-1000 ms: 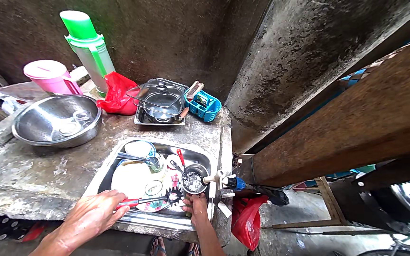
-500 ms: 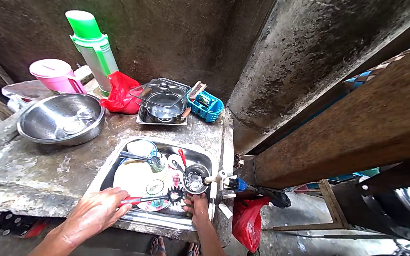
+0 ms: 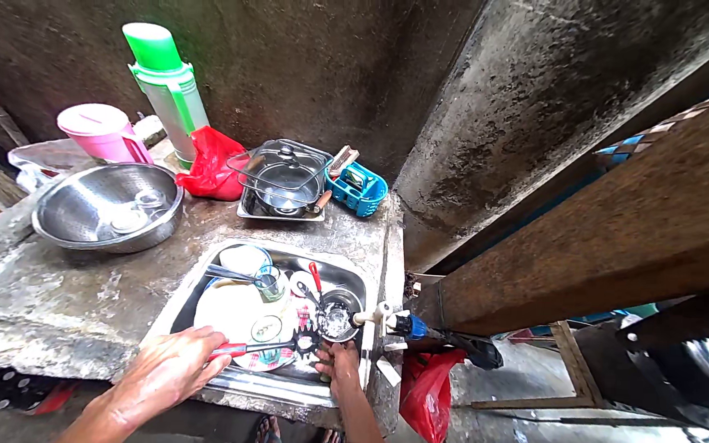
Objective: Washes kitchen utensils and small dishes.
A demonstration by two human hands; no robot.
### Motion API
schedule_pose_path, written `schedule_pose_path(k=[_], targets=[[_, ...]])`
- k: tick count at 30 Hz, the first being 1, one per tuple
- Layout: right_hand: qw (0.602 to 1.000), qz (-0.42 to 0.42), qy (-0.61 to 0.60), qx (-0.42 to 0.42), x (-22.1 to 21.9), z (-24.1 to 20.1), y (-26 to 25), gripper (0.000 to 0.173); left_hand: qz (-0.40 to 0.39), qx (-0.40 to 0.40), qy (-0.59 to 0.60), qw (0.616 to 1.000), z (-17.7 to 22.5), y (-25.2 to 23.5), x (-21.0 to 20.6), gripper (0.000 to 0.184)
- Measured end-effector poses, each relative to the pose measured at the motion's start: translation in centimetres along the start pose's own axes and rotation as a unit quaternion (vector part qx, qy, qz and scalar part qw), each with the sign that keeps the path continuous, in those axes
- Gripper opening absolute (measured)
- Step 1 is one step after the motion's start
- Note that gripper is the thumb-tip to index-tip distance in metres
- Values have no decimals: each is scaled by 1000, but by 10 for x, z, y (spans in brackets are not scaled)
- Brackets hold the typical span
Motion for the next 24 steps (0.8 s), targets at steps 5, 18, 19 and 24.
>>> schedule_pose_path(k=[5,18,19,24], targets=[[1000,-2,-6,-1,0,2,-2,43,3,3,7,1000,2,0,1,35],[1000,-2,-9,1,0,1,-1,37,38,-8,-5,999,-2,6,-4,36],[1000,1,-8,-1,0,2,0,38,35,-8,-1,999,-1,6,-3,36],[1000,5,-8,-5,0,1,-2,36,37,-9,0,999,1,6,-4,35]])
Point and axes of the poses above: each hand's wrist, its own y-axis away from the middle knuckle, its own x-axis out of the back of the hand, z = x × y, the point moved 2 cm from there along -y, towards the middle knuckle, and after that the axes turned 8 degrees about -x, right-handed, at the moved point
